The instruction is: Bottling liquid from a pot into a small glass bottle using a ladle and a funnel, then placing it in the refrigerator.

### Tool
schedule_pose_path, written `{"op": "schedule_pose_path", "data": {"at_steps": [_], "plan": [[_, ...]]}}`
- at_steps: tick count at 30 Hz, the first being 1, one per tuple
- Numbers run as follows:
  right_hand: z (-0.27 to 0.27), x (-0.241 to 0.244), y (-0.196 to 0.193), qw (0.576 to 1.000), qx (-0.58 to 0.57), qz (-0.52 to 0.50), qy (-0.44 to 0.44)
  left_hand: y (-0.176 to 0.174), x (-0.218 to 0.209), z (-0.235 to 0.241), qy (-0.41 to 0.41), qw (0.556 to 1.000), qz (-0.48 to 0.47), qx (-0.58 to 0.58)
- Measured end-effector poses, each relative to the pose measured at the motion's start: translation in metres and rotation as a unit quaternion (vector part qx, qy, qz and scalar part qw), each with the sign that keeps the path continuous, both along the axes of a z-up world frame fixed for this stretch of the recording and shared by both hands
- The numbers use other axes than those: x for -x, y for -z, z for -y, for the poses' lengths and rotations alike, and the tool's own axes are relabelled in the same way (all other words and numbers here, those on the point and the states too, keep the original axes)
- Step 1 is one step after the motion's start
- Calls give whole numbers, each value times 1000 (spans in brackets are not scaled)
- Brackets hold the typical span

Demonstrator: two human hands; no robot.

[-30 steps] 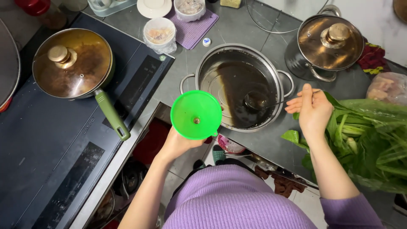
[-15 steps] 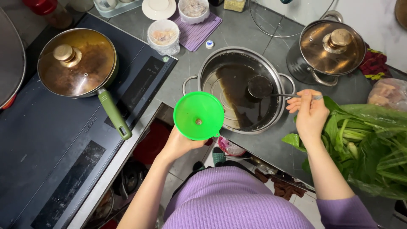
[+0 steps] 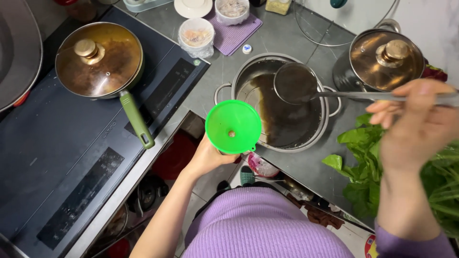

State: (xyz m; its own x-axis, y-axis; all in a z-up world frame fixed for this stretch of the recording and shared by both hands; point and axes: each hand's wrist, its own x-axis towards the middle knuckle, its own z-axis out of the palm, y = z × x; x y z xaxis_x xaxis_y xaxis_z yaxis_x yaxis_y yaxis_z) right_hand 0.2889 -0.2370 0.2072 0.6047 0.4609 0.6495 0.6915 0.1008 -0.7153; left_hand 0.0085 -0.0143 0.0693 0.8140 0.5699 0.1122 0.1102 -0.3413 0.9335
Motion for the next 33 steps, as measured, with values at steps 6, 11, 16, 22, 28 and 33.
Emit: {"op": "schedule_pose_path", "data": {"at_steps": [6,11,16,22,28,33], "plan": [[-4,33,-53,985,127,-109,38,7,2,3,-21,999,-16,37],[-19,61,-64,994,63,-75,-44,-3,3,3,0,1000,-20,22],[-30,70,-47,990,-30,70,-122,-24,1,6,-4,995,-39,97],[-26,93,-39,991,-19,98,-92,-34,0,5,33,997,69,14],[-20,97,-34,992,17,65,-106,-22,0,2,34,997,57,-33],[-14,91,-22,982,11,133,-130,-31,-1,3,32,996,75,18]]}}
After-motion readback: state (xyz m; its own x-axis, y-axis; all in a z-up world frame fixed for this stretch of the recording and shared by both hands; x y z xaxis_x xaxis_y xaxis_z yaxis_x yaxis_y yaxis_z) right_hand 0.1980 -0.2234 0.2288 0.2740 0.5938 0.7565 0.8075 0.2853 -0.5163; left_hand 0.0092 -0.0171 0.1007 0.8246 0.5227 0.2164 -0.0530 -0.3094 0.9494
